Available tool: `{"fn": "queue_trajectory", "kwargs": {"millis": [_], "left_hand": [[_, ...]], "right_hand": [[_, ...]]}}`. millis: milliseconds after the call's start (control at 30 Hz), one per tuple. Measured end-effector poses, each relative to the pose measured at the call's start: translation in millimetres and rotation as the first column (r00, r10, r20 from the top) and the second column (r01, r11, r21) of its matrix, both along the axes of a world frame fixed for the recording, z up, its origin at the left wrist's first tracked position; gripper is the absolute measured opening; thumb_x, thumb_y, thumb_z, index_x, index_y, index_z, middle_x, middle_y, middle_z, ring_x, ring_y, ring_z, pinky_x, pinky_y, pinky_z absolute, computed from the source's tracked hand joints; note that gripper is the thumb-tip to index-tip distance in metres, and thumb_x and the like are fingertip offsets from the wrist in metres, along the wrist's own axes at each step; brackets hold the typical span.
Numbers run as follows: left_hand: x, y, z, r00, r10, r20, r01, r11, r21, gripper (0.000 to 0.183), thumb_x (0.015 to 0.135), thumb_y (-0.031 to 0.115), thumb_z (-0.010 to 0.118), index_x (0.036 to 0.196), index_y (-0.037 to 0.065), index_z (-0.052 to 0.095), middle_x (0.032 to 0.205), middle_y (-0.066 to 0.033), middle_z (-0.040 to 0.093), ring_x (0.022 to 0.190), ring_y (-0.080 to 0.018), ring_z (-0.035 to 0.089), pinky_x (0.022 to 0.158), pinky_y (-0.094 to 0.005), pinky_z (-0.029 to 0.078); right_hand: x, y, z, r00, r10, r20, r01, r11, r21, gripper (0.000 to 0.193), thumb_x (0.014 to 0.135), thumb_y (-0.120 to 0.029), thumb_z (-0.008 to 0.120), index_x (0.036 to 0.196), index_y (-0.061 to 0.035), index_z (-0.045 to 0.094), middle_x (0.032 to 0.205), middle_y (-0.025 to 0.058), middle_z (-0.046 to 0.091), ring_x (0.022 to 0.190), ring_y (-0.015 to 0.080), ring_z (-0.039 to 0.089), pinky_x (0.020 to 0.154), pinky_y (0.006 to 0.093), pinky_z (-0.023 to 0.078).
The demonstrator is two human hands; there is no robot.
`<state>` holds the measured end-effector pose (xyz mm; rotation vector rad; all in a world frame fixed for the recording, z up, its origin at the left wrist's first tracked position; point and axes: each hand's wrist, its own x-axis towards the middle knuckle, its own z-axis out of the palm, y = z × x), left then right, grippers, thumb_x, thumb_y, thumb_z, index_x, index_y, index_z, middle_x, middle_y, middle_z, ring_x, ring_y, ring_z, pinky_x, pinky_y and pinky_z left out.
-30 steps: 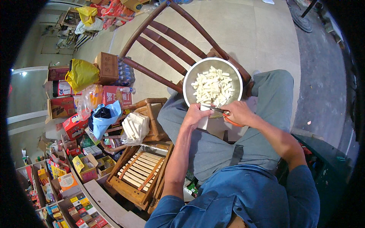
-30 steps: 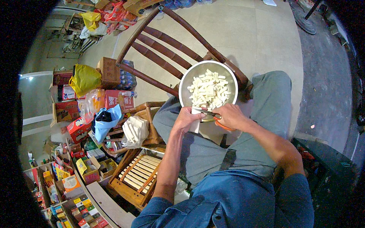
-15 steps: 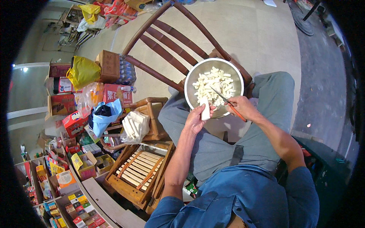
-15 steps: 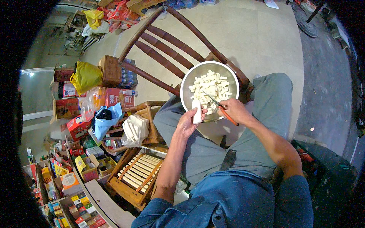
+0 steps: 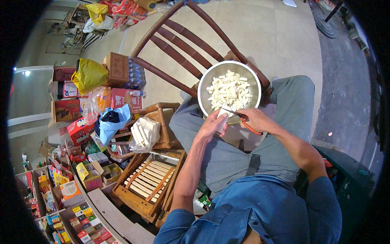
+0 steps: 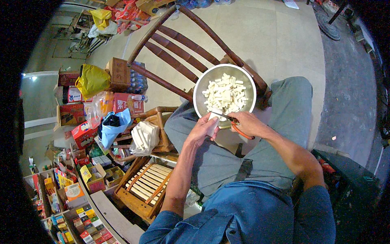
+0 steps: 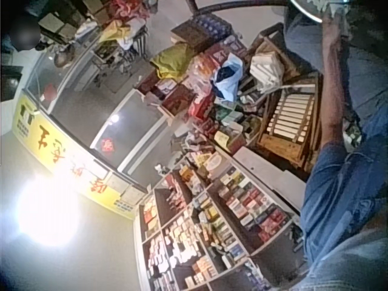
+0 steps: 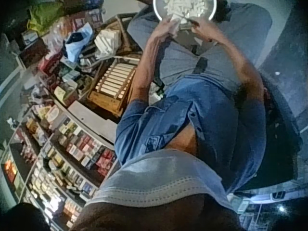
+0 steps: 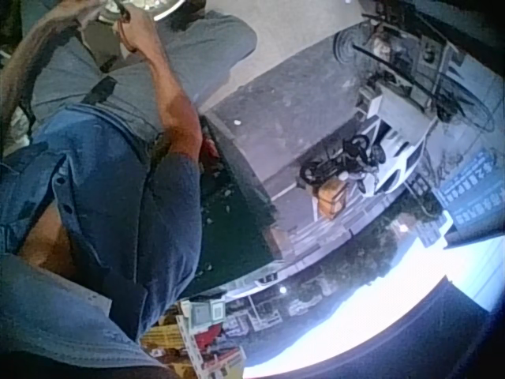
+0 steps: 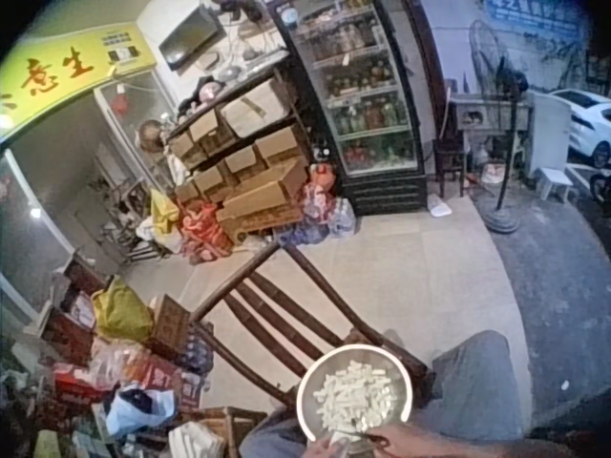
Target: The person sits on a chair and uses scissors to cut white vegetable pieces into smaller chunks, dropping them into a metal bowl held on the lap. The person repeatedly picks up pieces from a nearby wooden tray and continues cutting until the bowl is filled.
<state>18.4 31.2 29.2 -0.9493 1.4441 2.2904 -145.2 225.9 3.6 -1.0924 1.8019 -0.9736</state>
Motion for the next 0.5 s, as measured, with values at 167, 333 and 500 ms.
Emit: {"fn": "queue_trajectory", "kwargs": {"millis": [167, 333, 500], "left_hand": [[3.3, -7.2, 1.6, 1.000, -0.001, -0.013, 0.001, 1.000, 0.031, 0.024, 0.112, 0.029, 0.057, 0.128, 0.012, 0.060, 0.070, -0.0012, 0.062, 0.050, -0.0107, 0.057, 0.043, -0.0263, 0.042], [1.7, -10.1, -2.1, 1.000, -0.011, -0.018, 0.010, 0.999, -0.032, 0.023, 0.112, 0.028, 0.056, 0.126, 0.010, 0.061, 0.070, -0.0010, 0.063, 0.050, -0.0107, 0.057, 0.043, -0.0260, 0.042], [2.9, -8.9, -3.7, 1.000, -0.006, -0.004, 0.006, 0.999, -0.046, 0.021, 0.111, 0.028, 0.055, 0.124, 0.011, 0.062, 0.070, -0.0008, 0.063, 0.050, -0.0108, 0.058, 0.043, -0.0259, 0.042]], "right_hand": [[-5.7, 0.8, 8.1, 0.998, 0.006, 0.067, -0.010, 0.999, 0.050, 0.032, 0.084, -0.019, 0.079, 0.112, -0.0035, 0.076, 0.078, 0.0142, 0.073, 0.072, 0.0259, 0.072, 0.070, 0.0404, 0.055], [-4.4, 1.0, 7.3, 0.979, -0.060, 0.196, 0.050, 0.997, 0.054, 0.030, 0.084, -0.019, 0.078, 0.106, 0.0005, 0.077, 0.069, 0.0134, 0.070, 0.063, 0.0184, 0.067, 0.064, 0.0374, 0.053], [-4.9, 0.4, 12.3, 0.969, -0.050, 0.244, 0.036, 0.997, 0.062, 0.029, 0.084, -0.019, 0.078, 0.102, 0.0036, 0.074, 0.073, 0.0136, 0.072, 0.067, 0.0171, 0.067, 0.065, 0.0371, 0.053]]}}
